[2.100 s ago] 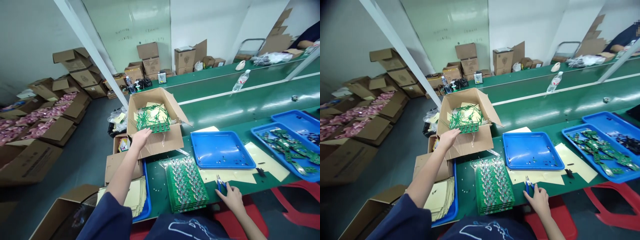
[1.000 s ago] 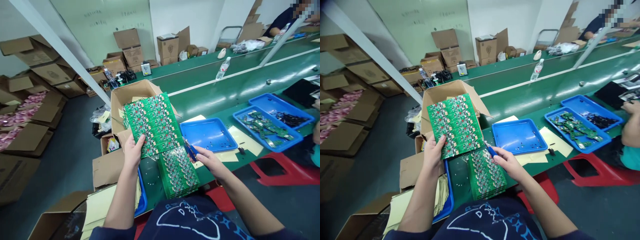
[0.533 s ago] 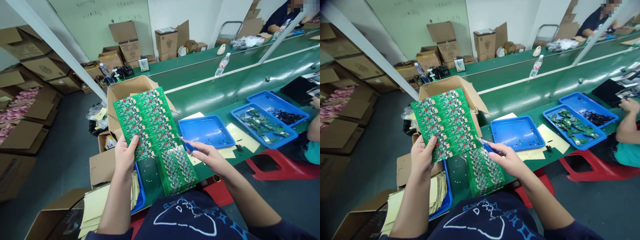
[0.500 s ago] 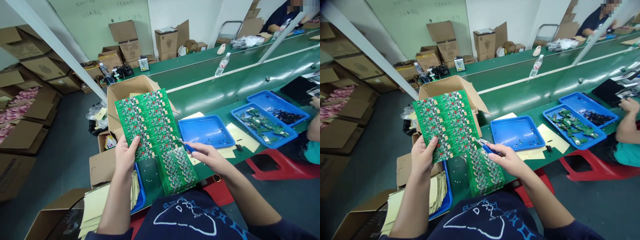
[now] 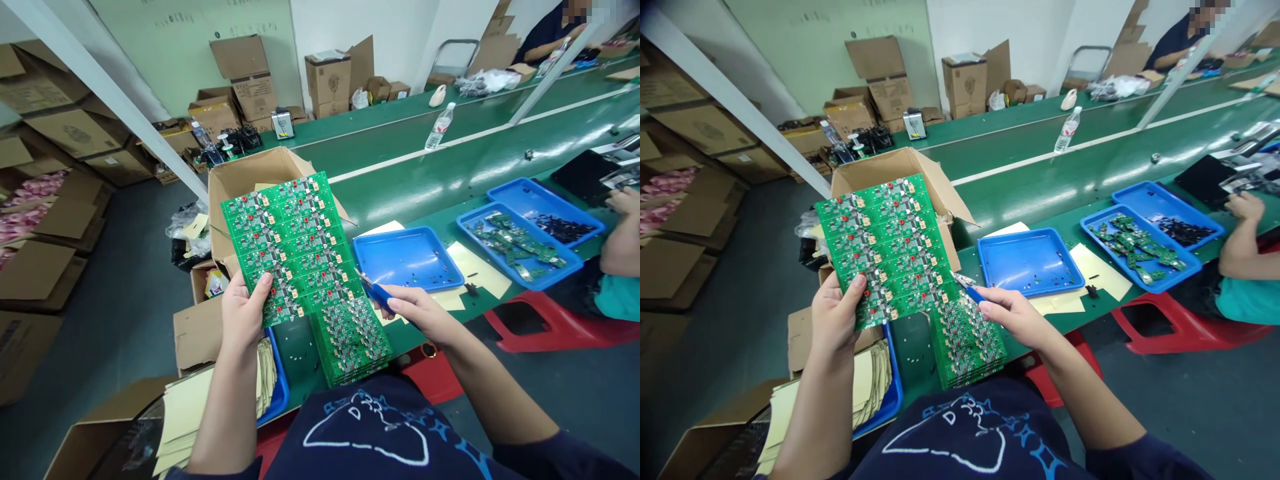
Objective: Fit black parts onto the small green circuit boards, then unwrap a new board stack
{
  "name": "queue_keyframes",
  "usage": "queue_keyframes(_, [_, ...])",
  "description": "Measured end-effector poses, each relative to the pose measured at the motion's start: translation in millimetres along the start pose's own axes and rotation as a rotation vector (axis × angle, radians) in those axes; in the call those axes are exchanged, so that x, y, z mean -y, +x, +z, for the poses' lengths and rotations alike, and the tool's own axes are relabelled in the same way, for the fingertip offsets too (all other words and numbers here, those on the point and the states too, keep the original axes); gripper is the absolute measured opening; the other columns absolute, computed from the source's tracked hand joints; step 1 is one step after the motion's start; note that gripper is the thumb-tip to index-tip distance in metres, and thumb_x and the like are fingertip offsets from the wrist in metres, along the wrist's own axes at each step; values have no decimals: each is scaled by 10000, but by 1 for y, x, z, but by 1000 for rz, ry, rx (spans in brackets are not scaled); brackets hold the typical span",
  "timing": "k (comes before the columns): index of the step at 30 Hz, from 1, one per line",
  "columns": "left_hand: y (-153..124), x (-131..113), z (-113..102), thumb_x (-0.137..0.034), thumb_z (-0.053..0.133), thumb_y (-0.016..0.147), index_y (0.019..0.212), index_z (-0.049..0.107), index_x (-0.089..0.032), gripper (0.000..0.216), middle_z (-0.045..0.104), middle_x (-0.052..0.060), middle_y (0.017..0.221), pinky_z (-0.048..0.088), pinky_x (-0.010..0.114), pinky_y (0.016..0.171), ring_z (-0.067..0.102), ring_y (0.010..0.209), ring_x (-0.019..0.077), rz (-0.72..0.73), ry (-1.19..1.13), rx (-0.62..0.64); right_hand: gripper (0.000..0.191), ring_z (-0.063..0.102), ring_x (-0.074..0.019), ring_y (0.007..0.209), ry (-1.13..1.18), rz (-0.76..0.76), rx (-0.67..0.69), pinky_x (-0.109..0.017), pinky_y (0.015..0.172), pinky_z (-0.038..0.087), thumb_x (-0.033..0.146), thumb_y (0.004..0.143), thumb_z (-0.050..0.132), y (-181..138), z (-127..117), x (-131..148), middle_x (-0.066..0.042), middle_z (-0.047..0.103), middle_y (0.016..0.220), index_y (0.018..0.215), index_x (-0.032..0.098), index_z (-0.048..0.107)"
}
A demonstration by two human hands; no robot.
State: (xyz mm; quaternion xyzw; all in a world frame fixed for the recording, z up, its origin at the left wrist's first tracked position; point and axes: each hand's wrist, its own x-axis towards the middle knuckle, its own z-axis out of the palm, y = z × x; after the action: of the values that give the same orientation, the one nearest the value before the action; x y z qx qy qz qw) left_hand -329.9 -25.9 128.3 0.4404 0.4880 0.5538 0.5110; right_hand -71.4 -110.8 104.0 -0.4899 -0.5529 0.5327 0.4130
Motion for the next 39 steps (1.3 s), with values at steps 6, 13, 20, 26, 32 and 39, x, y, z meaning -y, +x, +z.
queue_keyframes(6, [-5, -7, -2, -440, 785, 571, 975, 612, -157, 523, 711, 50, 854, 535, 221, 543, 660, 658, 164, 2, 77, 6, 496, 424, -114, 557, -9, -7, 47, -240, 520, 386, 555, 835, 458, 0, 1, 2, 5, 498, 589, 994, 139, 677])
queue_keyframes(13, [-15, -12, -4, -419, 674, 722, 1009, 614, -138, 406, 700, 71, 940, 546, 283, 726, 664, 844, 205, 244, 387, -67, 408, 630, -244, 893, -256, -98, -194, -371, 796, 494, 468, 827, 509, 1, 14, -10, -84, 689, 980, 1052, 166, 665])
queue_keyframes(20, [-31, -23, 7, -394, 652, 744, 975, 647, -143, 341, 706, 57, 893, 531, 267, 721, 666, 811, 196, 430, 674, -196, 407, 633, -258, 853, -497, -131, -350, -380, 754, 501, 442, 823, 516, 4, 20, -16, -111, 687, 910, 1100, 172, 641])
queue_keyframes(26, [-21, -19, -3, -454, 688, 698, 1058, 615, -148, 479, 697, 77, 987, 554, 286, 732, 665, 882, 225, 173, 340, -42, 454, 612, -214, 835, -144, -168, -134, -364, 738, 499, 493, 833, 494, 9, 6, -12, -89, 660, 989, 1161, 197, 600])
queue_keyframes(32, [-23, -12, -2, -432, 717, 674, 1060, 604, -148, 491, 704, 90, 984, 563, 288, 709, 674, 860, 232, 55, 230, 57, 449, 509, -158, 628, -38, -139, -118, -306, 622, 444, 550, 834, 455, 20, 1, 5, -28, 573, 673, 968, 171, 656])
queue_keyframes(39, [-21, -19, -5, -397, 734, 666, 1041, 584, -161, 468, 691, 85, 1036, 545, 304, 795, 655, 943, 237, -2, 193, 85, 451, 451, -137, 589, -1, -103, -6, -278, 576, 385, 583, 811, 459, 23, -7, 10, -4, 494, 603, 740, 161, 602])
